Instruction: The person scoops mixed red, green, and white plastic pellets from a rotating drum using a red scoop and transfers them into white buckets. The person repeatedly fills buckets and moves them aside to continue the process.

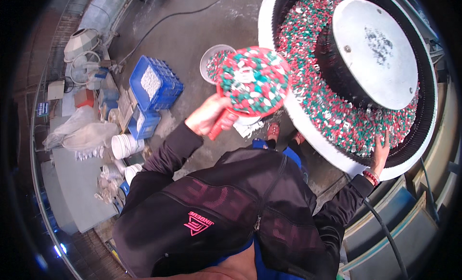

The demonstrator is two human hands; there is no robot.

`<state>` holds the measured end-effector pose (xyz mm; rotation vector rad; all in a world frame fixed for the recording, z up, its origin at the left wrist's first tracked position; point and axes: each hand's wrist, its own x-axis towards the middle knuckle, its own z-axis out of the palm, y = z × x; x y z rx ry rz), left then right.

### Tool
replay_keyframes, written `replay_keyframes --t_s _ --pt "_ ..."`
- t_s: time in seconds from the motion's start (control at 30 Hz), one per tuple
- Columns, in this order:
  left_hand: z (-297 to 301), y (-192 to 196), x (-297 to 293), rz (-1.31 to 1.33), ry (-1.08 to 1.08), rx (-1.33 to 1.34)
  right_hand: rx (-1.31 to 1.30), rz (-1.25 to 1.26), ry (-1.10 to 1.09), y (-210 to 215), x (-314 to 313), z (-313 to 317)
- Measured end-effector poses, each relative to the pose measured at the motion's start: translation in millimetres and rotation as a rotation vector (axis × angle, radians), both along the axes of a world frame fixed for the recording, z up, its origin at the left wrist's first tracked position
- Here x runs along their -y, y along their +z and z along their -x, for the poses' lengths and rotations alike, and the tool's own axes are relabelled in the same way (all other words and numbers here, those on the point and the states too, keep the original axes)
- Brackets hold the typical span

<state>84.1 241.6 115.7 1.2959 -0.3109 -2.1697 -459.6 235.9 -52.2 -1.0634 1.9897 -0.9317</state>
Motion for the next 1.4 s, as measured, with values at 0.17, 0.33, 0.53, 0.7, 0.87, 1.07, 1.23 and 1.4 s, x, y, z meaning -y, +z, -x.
replay_keyframes --t_s 0.17,0.33,0.53,0.7,0.87,1.07,1.23,1.4 --pt "-69.7 -31.9 -25.6 0.116 0.150 0.264 0.114 -0.068 -0.169 15.0 -28.0 -13.4" --pt "-114.5 -119.0 -44.0 0.295 0.294 0.736 0.093 -0.217 -0.297 43.8 -49.8 -4.0" --pt "-137.8 -237.8 -65.2 0.505 -0.156 1.579 -0.208 -0.164 -0.237 84.0 -66.0 12.8" --pt "-132.4 -299.4 -82.8 0.444 -0.157 1.736 -0.261 -0.222 -0.223 114.1 -57.3 21.3" --pt "-118.4 -274.4 -71.7 0.660 0.354 1.661 -0.347 -0.194 -0.214 111.6 -45.3 43.4" --pt "-53.5 -140.4 28.6 0.608 0.745 0.942 -0.290 -0.110 -0.108 44.3 -25.8 94.6" --pt "55.6 -83.3 174.8 1.110 -0.207 1.722 -0.028 -0.067 -0.010 -48.7 31.1 120.8" --pt "150.9 -154.0 326.9 1.212 -0.833 2.200 -0.186 -0.174 -0.022 -133.1 92.3 150.1"
